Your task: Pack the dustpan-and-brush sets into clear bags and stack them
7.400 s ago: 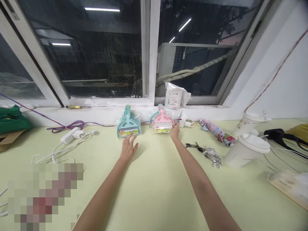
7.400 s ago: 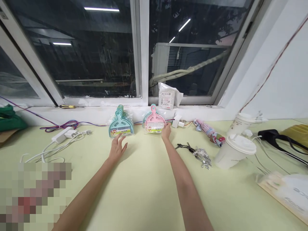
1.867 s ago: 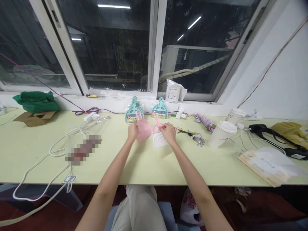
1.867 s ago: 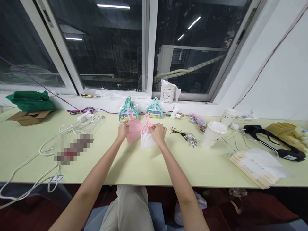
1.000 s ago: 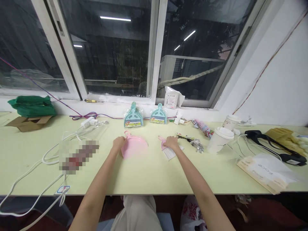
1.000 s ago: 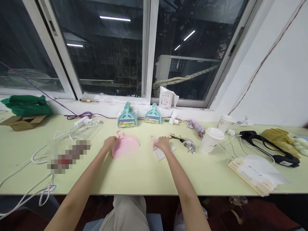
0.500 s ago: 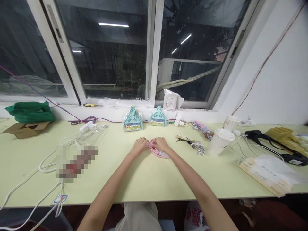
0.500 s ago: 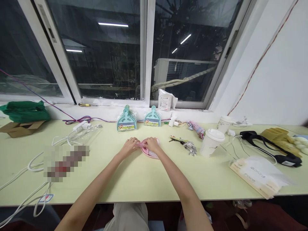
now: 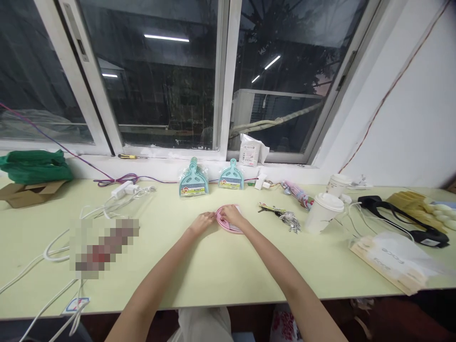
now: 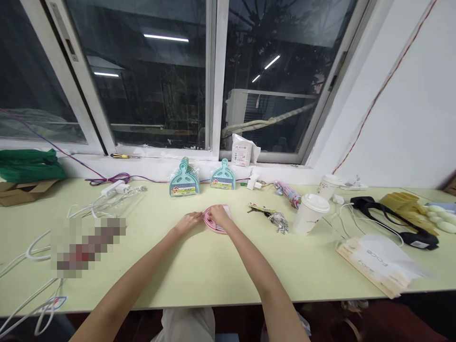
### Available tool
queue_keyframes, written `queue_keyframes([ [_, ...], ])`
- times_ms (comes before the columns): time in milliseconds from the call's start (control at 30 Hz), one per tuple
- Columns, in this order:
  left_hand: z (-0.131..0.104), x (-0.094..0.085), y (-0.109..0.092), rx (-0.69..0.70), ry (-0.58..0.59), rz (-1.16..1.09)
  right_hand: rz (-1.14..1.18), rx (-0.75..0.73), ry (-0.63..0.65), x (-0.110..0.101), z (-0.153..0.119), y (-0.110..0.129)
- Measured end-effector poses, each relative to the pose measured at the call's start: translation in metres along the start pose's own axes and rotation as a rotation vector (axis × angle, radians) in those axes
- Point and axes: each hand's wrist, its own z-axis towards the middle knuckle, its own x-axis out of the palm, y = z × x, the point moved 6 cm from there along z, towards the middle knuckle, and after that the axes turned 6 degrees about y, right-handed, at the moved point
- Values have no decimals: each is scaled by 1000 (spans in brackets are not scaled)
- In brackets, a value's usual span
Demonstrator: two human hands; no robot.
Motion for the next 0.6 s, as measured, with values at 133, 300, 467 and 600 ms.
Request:
queue_keyframes([
  [133,3,-1,1,-4,56,13,-127,14,36,0,6,5],
  [300,0,-3,-1,31,94,-4,-134,18,78,4,8,9],
  [467,-20,-7,1,-15,23,-150,-77,37,50,9,-7,10],
  [600,-31,-14,16,-410,-351,-605,118,208,-103,3,-10,8],
])
